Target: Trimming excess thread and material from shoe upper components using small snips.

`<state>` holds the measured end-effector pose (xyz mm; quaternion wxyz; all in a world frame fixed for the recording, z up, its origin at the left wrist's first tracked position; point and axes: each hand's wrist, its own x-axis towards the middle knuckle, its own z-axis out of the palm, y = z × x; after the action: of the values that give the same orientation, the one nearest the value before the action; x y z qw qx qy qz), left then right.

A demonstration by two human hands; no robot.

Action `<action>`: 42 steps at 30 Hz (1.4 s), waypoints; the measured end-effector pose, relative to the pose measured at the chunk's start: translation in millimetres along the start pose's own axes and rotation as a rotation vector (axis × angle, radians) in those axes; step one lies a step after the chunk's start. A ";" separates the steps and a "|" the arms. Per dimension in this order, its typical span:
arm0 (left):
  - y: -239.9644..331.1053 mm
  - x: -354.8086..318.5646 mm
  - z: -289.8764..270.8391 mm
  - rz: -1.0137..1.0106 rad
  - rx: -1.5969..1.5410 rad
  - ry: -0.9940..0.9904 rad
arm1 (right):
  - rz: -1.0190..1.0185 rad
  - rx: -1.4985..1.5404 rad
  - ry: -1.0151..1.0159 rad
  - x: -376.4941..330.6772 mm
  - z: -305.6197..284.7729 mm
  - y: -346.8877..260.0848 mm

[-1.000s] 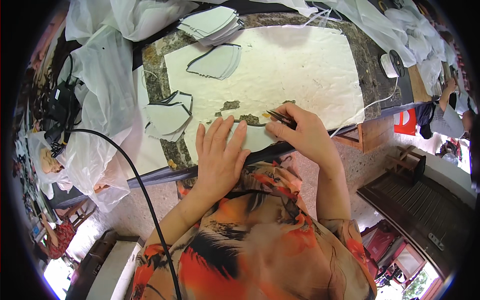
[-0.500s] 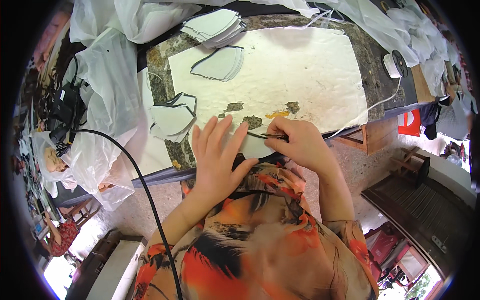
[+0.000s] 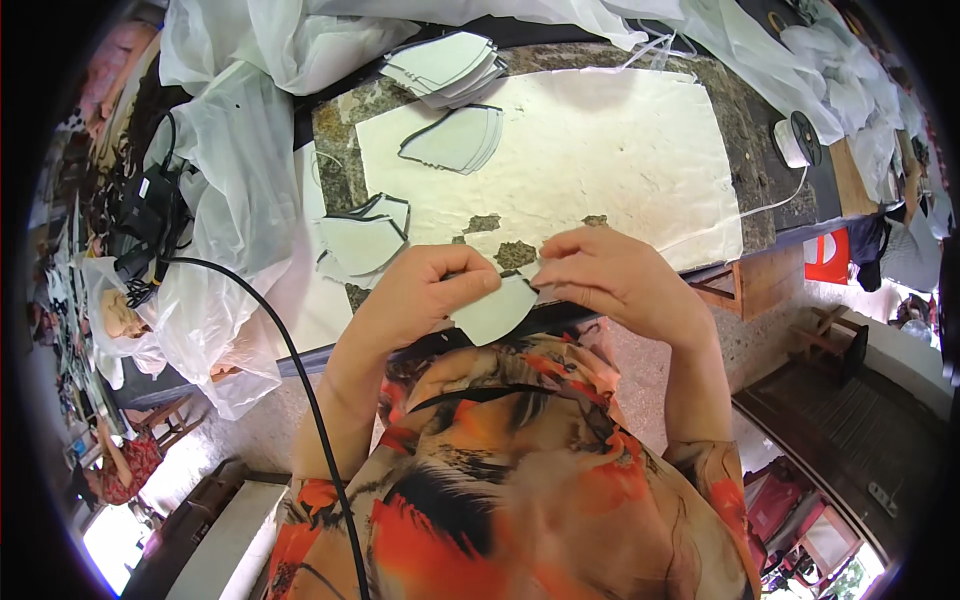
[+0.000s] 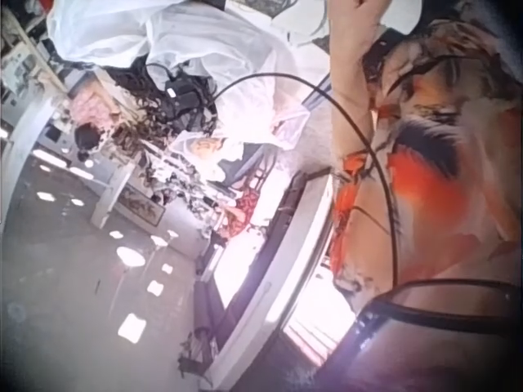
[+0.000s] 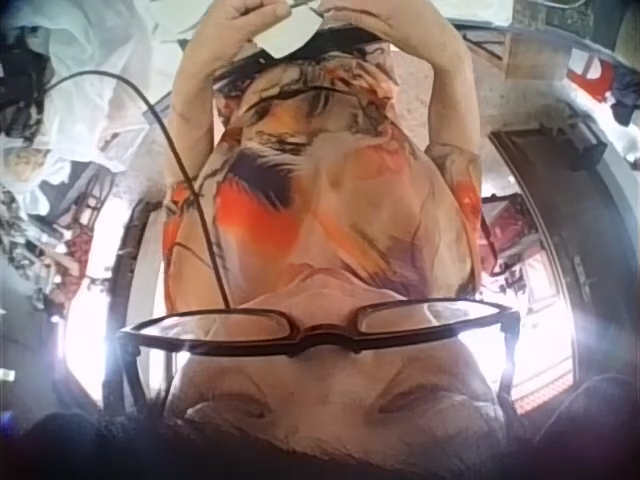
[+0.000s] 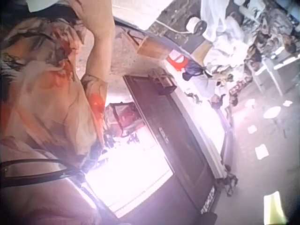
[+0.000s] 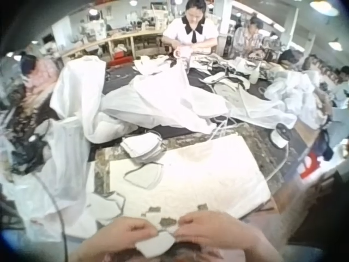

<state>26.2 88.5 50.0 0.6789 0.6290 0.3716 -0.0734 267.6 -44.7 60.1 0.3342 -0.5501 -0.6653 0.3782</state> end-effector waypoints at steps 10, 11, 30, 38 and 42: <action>-7.7 -20.6 2.4 0.041 -0.305 0.151 | 0.202 -0.449 -0.054 14.1 8.7 -18.8; -6.4 -22.2 3.6 0.038 -0.339 0.140 | 0.208 -0.378 -0.054 16.2 9.7 -19.1; -26.5 -18.9 2.4 0.075 -0.699 -0.010 | -0.049 -0.333 0.258 17.1 19.9 -10.0; -20.9 -19.9 4.0 0.041 -0.802 -0.068 | -0.067 -0.457 0.219 8.6 20.2 -0.6; -9.1 -23.4 2.3 0.081 -0.570 -0.051 | -0.071 -0.472 0.187 12.6 14.3 -13.2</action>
<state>5.3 76.0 56.6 0.8396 0.4253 0.3349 0.0453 246.8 -35.7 65.0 0.2699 -0.6219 -0.7201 0.1479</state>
